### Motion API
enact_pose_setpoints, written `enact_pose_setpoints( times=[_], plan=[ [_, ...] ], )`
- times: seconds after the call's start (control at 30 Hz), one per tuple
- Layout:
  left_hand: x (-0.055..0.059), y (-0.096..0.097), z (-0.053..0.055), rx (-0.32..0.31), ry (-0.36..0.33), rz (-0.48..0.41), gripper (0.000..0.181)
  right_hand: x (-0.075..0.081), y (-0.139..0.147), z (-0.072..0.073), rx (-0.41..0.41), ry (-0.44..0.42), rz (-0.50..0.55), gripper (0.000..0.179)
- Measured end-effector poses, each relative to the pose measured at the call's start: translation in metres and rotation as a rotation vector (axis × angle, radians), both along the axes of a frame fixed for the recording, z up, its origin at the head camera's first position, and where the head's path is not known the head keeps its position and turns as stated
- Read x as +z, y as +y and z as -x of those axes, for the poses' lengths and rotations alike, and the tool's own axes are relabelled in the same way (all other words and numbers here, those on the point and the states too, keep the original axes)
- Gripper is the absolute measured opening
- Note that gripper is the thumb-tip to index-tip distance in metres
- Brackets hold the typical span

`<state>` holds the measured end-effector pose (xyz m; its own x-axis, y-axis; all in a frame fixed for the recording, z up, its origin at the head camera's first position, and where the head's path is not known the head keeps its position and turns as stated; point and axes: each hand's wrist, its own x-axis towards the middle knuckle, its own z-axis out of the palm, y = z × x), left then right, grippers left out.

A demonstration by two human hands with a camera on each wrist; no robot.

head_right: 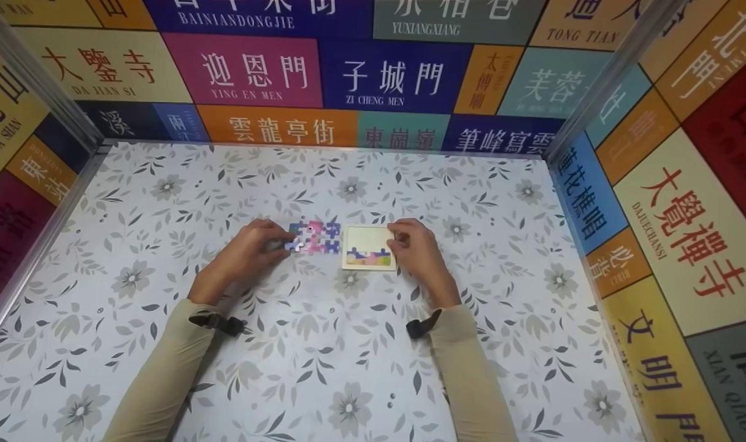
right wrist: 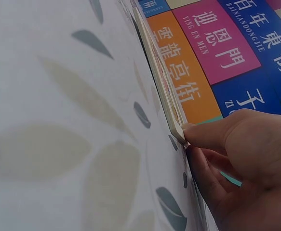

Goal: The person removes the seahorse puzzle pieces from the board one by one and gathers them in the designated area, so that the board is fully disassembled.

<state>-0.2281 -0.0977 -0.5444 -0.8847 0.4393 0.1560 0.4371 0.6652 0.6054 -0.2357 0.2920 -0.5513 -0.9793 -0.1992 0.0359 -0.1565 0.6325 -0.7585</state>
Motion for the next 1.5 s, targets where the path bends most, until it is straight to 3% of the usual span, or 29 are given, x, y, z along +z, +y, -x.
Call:
enact_pose_setpoints(
  times=[0.27, 0.43, 1.07, 1.3, 1.5],
  plan=[
    [0.000, 0.000, 0.000, -0.046, -0.025, 0.003, 0.030, -0.001, 0.001, -0.001, 0.004, -0.006, 0.016, 0.039],
    [-0.002, 0.001, -0.001, -0.035, -0.042, 0.014, 0.031, -0.001, 0.000, 0.000, 0.000, 0.003, 0.015, 0.038],
    [0.000, 0.003, -0.001, -0.007, 0.008, 0.024, 0.026, -0.001, -0.002, -0.002, -0.018, -0.014, 0.014, 0.040],
    [0.002, 0.014, 0.000, -0.066, 0.091, -0.001, 0.025, -0.003, -0.002, -0.002, 0.001, 0.015, 0.035, 0.039],
    [0.003, 0.042, 0.001, -0.153, 0.166, -0.011, 0.019, 0.000, -0.001, -0.001, 0.003, 0.017, 0.020, 0.040]
  ],
)
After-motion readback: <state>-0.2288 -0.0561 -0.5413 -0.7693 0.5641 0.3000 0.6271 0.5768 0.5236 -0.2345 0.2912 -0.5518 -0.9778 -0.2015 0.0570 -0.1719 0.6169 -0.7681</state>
